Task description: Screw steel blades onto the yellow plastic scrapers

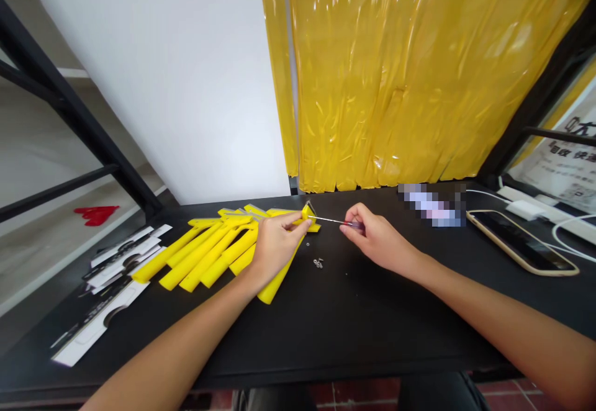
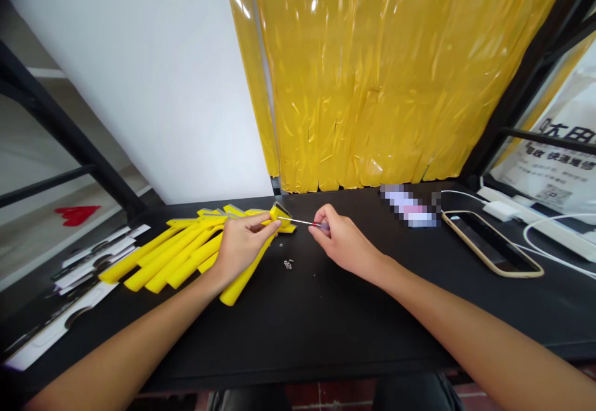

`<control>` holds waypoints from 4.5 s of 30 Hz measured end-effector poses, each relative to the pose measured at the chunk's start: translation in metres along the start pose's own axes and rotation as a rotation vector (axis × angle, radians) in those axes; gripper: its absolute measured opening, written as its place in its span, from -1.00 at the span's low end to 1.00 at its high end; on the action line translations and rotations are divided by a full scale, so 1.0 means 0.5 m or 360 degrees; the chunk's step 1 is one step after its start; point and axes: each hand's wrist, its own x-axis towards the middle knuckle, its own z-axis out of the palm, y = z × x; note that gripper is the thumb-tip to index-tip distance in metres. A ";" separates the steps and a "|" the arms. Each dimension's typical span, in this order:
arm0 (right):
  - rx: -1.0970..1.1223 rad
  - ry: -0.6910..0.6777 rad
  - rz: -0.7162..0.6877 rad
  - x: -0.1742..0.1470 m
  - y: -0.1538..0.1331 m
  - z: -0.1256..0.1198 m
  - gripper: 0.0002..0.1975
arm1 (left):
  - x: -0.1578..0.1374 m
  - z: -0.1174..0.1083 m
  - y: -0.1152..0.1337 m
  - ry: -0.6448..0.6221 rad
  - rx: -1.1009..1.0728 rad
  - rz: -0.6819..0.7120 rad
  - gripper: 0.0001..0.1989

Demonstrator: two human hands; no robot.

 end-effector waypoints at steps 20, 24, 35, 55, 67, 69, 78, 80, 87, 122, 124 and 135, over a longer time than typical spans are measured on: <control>-0.0066 -0.0020 -0.0037 -0.002 -0.005 -0.001 -0.65 | -0.002 0.004 0.004 0.0029 -0.0099 0.0012 -0.76; 0.0022 -0.0013 0.0010 -0.004 -0.009 0.001 -0.75 | 0.000 0.004 -0.004 0.0093 0.0000 -0.0009 -0.77; 0.0000 -0.0099 -0.0024 -0.009 -0.014 0.005 -0.76 | 0.001 0.001 0.000 0.0026 -0.0003 0.0004 -0.80; -0.0139 0.0047 -0.0120 -0.014 -0.014 0.005 -0.85 | 0.002 0.010 -0.006 0.0027 -0.0168 -0.0033 -0.80; -0.0319 -0.0031 -0.0234 -0.013 -0.011 0.001 -0.72 | -0.001 0.005 0.002 0.0116 -0.0143 0.0015 -0.80; -0.0252 -0.0060 -0.0221 -0.015 -0.016 0.001 -0.68 | -0.001 0.006 0.002 0.0115 -0.0164 0.0015 -0.80; -0.0510 0.0147 -0.0293 -0.019 -0.010 0.012 -0.81 | -0.002 0.007 0.004 0.0132 -0.0299 0.0037 -0.79; -0.0689 0.0199 -0.0375 -0.019 -0.007 0.008 -0.75 | -0.004 0.008 0.002 0.0134 -0.0195 0.0063 -0.81; -0.0674 0.0113 -0.0368 -0.027 -0.032 -0.005 -0.60 | -0.007 0.014 -0.010 -0.0038 -0.0197 0.0009 -0.80; 0.1317 -0.0558 0.0656 -0.003 -0.020 0.014 -0.60 | 0.015 0.000 -0.023 0.0039 0.0057 0.0011 -0.84; 0.1132 -0.0448 0.0496 0.002 -0.011 0.016 -0.61 | 0.025 -0.003 -0.041 0.0001 -0.0023 -0.0073 -0.85; 0.0077 -0.0275 -0.0218 -0.011 -0.007 0.043 -0.73 | 0.036 -0.001 -0.041 -0.0058 -0.0706 -0.0643 -0.36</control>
